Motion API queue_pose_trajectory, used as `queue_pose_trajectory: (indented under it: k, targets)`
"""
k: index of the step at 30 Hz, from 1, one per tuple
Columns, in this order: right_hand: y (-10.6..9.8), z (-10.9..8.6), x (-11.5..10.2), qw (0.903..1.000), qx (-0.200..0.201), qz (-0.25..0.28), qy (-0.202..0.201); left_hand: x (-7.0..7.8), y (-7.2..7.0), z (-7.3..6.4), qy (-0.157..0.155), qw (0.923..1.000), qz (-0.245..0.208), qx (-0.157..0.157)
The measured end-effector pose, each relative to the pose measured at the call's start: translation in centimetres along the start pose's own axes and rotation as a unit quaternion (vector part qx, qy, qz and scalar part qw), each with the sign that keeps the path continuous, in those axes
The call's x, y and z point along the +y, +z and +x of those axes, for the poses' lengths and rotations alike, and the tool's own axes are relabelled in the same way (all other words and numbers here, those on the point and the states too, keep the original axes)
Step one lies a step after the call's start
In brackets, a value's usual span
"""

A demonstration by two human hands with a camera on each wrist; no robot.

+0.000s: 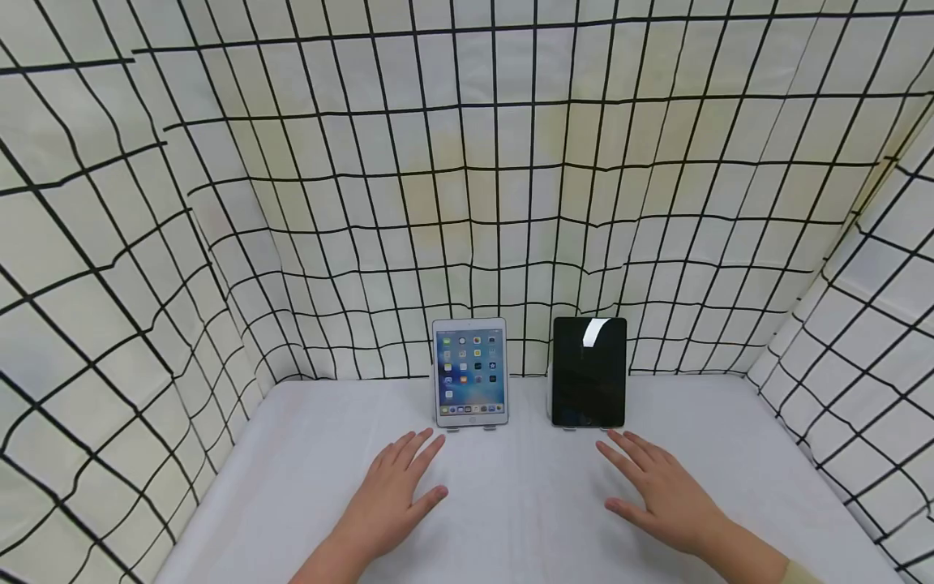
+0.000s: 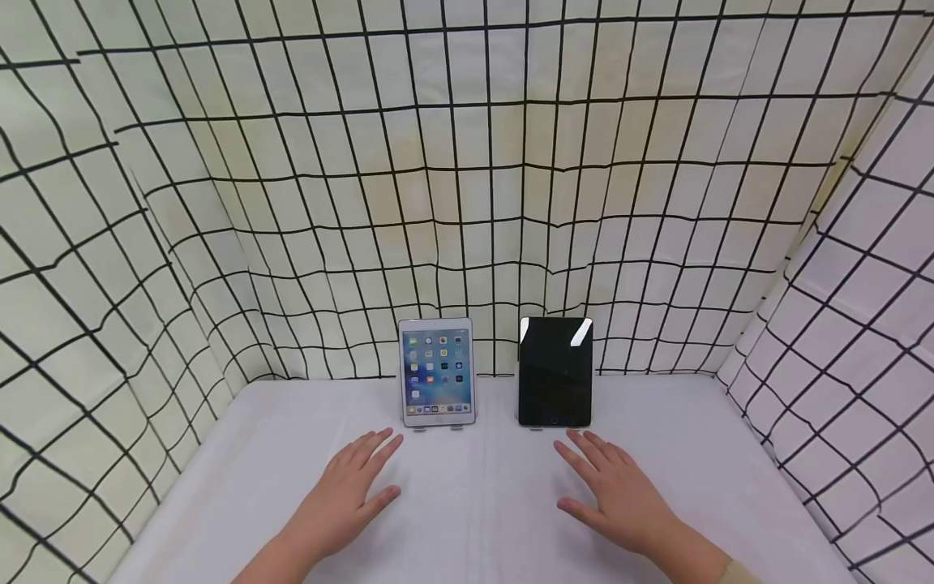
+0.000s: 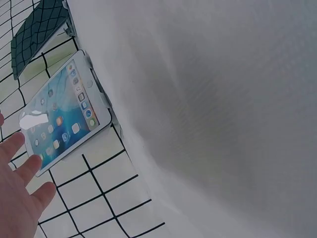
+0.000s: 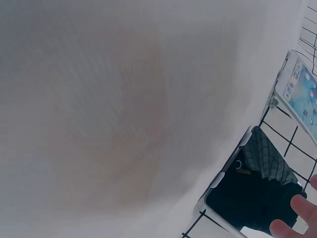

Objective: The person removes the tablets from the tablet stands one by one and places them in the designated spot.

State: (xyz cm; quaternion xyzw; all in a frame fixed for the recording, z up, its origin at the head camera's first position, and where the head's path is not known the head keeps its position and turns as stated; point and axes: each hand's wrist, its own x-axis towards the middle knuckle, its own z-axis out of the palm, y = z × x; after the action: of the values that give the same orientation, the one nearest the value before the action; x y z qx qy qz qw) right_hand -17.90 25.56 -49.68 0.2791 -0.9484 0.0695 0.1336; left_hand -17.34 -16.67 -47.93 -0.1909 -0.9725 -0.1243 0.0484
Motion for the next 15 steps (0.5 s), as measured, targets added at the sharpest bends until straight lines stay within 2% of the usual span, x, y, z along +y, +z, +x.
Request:
queue_pose_trajectory:
  k: [9, 15]
  targets:
    - [-0.03, 0.49, -0.60, 0.9994, -0.019, 0.024, 0.016, 0.26, 0.13, 0.19, -0.014, 0.9997, -0.020, 0.003]
    - [-0.01, 0.82, -0.84, 0.9995, -0.008, 0.027, 0.016, 0.20, 0.07, 0.42, -0.018, 0.9995, -0.026, 0.003]
